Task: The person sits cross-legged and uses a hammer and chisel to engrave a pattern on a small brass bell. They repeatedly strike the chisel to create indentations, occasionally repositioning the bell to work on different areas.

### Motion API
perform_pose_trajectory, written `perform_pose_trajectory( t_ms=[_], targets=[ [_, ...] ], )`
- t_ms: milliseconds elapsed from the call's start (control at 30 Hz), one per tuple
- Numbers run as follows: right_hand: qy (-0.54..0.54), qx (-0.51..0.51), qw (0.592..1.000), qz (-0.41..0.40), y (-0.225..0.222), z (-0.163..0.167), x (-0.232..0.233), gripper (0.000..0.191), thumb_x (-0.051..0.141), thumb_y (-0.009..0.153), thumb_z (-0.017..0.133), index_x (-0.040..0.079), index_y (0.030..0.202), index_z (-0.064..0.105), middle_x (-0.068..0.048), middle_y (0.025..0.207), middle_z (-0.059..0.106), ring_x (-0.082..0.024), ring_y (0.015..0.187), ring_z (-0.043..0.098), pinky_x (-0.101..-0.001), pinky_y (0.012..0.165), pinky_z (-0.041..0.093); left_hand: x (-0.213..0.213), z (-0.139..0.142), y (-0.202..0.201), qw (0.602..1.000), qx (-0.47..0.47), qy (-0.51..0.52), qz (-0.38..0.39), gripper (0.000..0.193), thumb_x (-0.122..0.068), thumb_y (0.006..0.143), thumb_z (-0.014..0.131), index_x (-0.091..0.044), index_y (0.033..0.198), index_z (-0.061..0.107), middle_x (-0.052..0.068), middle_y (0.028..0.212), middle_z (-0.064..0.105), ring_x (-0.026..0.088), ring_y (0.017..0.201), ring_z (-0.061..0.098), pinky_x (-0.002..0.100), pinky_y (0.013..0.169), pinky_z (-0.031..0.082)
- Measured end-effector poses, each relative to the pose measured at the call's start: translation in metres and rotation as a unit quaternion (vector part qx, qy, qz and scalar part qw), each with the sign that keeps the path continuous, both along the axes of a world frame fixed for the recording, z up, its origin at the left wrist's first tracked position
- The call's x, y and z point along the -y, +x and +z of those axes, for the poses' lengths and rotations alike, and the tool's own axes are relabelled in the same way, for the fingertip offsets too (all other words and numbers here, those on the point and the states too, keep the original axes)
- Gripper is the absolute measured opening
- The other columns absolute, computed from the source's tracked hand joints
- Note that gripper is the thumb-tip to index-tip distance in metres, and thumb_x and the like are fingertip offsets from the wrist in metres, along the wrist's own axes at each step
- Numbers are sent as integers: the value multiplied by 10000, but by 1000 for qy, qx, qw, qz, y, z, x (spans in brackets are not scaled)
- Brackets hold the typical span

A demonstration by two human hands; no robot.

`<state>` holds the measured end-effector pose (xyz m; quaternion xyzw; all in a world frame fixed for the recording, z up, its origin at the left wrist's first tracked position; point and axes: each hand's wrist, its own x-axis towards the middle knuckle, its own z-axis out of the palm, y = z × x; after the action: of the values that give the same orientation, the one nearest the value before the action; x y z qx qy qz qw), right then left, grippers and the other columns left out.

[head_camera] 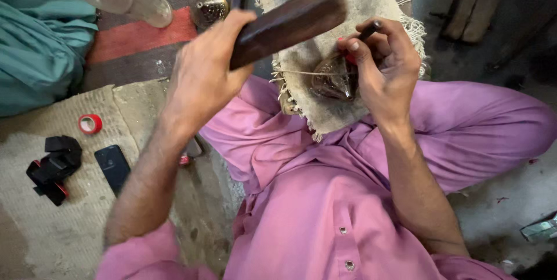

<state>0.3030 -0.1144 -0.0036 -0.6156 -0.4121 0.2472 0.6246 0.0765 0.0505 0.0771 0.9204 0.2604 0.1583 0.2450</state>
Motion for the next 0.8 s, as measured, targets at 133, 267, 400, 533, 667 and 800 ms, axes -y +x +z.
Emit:
perform_pose_trajectory(
  t_ms=[133, 267, 400, 533, 667, 800],
  targets=[
    [-2, 5, 1000, -2, 0, 3, -3, 147, -76, 1127, 642, -48, 1245, 558, -154, 1064, 749, -194, 1036, 770, -287, 921, 643, -17, 21, 20, 993, -79, 77, -39, 606, -63, 824, 804, -114, 1361, 528, 176, 986, 657, 406, 952, 678, 529, 805, 521],
    [-10, -19, 1000, -1, -2, 5, -3, 147, -71, 1123, 641, -55, 1249, 567, -157, 1065, 757, -189, 1028, 764, -290, 929, 636, -32, 33, 40, 991, -31, 85, -98, 628, -48, 872, 778, -120, 1435, 511, 159, 1087, 657, 405, 998, 662, 514, 823, 515],
    [-12, -18, 1000, 2, -3, 7, 0, 172, -77, 1122, 636, -71, 1288, 592, -152, 1089, 745, -176, 1005, 747, -265, 907, 612, -39, 38, 52, 958, 17, 248, -142, 499, -56, 899, 728, -137, 1364, 566, 152, 1142, 657, 364, 1038, 655, 482, 827, 511],
    [-9, -28, 999, -15, -2, 7, -1, 194, -68, 1087, 671, -77, 1263, 591, -131, 1088, 747, -180, 1042, 757, -274, 952, 618, -47, 39, 62, 949, 31, 264, -169, 406, -26, 935, 631, -139, 1324, 633, 140, 1095, 652, 350, 1044, 657, 481, 838, 501],
    [-21, -18, 999, -20, -1, 7, -2, 194, -64, 1071, 681, -77, 1256, 622, -132, 1075, 751, -180, 1009, 755, -268, 913, 610, -50, 39, 65, 948, 32, 264, -174, 387, -30, 965, 587, -147, 1329, 642, 132, 1046, 648, 341, 1041, 657, 476, 827, 495],
    [-14, -7, 1000, -19, -3, 6, -2, 203, -71, 1066, 695, -77, 1254, 617, -146, 1074, 745, -194, 1010, 757, -281, 911, 617, -47, 38, 62, 942, 41, 290, -164, 392, -18, 941, 576, -144, 1307, 639, 123, 1033, 654, 341, 1027, 659, 467, 820, 498]
  ],
)
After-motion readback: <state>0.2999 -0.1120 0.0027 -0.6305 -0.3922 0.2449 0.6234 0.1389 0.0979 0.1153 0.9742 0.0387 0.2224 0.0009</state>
